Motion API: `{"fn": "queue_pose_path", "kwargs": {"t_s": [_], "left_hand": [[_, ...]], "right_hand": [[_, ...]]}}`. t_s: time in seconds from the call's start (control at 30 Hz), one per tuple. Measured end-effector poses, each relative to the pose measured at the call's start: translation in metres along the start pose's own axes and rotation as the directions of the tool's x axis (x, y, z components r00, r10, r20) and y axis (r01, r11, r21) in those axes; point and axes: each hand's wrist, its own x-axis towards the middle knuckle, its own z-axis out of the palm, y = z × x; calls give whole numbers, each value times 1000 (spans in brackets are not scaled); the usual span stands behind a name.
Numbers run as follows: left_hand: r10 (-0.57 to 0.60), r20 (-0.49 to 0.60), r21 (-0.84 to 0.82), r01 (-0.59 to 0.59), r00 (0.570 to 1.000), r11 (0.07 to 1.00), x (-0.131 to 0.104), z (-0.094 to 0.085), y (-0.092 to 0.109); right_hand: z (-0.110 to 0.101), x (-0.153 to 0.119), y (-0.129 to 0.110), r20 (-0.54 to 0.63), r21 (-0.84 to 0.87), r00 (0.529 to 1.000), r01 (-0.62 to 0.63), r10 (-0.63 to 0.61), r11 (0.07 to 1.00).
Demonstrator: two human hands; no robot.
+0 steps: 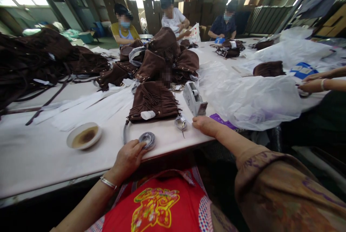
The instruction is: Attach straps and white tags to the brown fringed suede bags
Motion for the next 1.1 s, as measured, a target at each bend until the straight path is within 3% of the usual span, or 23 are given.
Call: {"fn": "queue_pose_path", "kwargs": {"t_s": [0.23, 0.67, 0.87, 1.1], "left_hand": [[-2, 23, -12, 3, 1000, 1000, 2, -1, 1], [-4, 16, -13, 5, 1000, 1000, 2, -4, 2], [2, 10, -26, -2, 1000, 1000, 1, -4, 2], [-3, -9, -36, 3, 1000, 999, 1, -4, 1]], "right_hand": [[-5, 1, -2, 18, -63, 1000, 22, -21, 998], [14, 0, 5, -153, 15, 988, 32, -29, 999], [23, -3, -10, -301, 10, 948, -100, 98, 995], [23, -2, -12, -339, 93, 924, -155, 177, 984]]}}
